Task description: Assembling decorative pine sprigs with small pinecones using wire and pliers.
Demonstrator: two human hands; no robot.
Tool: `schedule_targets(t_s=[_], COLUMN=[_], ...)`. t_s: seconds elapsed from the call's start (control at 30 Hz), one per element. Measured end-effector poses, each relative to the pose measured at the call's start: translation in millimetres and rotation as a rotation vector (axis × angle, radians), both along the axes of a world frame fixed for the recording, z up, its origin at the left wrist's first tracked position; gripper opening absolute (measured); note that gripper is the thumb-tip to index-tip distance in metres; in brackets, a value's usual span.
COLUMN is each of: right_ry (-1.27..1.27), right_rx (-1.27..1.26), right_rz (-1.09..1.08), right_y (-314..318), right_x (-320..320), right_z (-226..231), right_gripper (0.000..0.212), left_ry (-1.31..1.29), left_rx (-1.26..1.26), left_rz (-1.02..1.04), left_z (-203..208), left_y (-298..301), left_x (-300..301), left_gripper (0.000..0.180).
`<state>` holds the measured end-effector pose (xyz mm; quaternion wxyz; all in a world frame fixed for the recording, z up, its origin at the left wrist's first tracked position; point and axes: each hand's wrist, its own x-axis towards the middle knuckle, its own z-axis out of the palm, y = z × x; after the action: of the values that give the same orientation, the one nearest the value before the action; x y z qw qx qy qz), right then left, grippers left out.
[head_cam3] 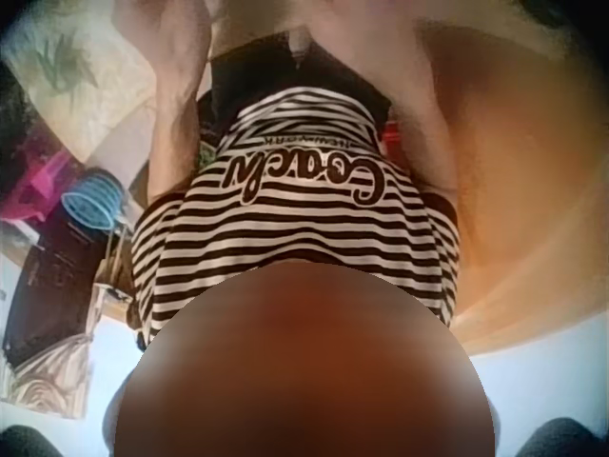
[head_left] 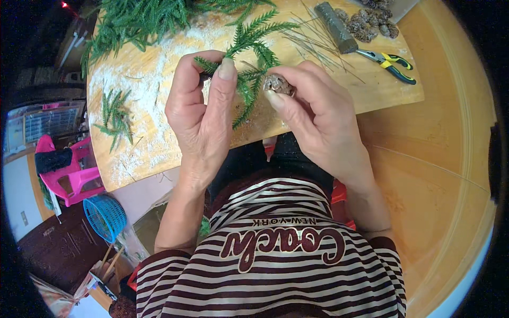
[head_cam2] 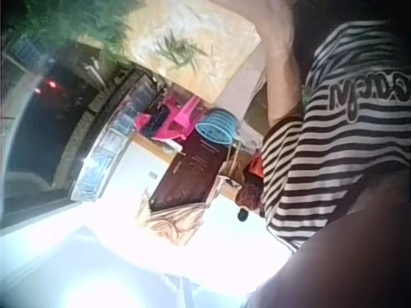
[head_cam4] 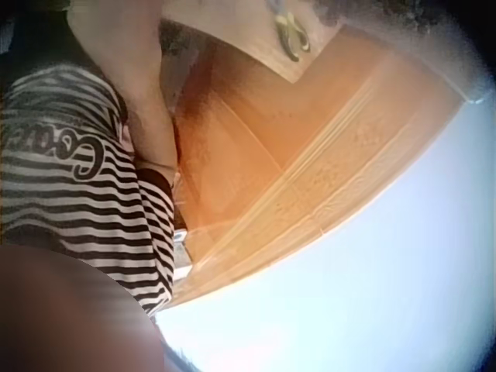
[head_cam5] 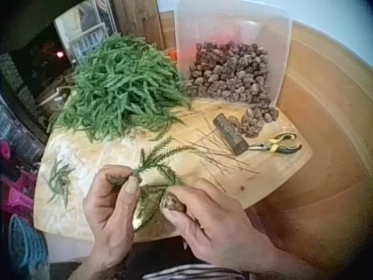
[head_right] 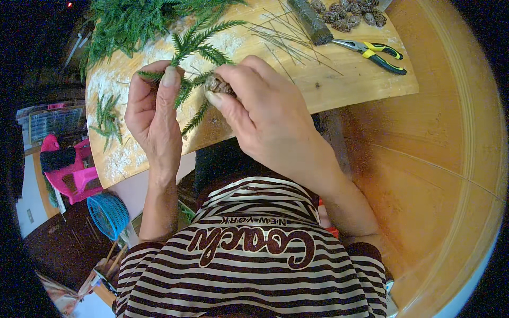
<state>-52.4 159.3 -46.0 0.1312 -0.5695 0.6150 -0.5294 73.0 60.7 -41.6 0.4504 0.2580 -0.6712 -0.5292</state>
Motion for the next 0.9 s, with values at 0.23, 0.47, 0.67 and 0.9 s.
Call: schedule_targets(t_s=[0.23, 0.47, 0.67, 0.9], right_ry=[-0.285, -0.429, -0.613, -0.594], right_rx=[0.087, -0.008, 0.15, 0.191], right_rz=[0.045, 0.042, 0.114, 0.147], right_y=[-5, -11, -7, -5], right_x=[7, 8, -1, -5], right_z=[-4, -12, 2, -6], right_gripper=[0.021, 0.026, 0.027, 0.024], left_ry=[-0.105, -0.054, -0.072, -0.16], left_rx=[-0.17, -0.052, -0.187, -0.052], left_rz=[0.02, -0.01, -0.025, -0.018], left_z=[-11, -8, -16, -12], left_y=[7, 10, 2, 12], left_x=[3, 4, 8, 6], left_gripper=[0.012, 0.012, 0.012, 0.013])
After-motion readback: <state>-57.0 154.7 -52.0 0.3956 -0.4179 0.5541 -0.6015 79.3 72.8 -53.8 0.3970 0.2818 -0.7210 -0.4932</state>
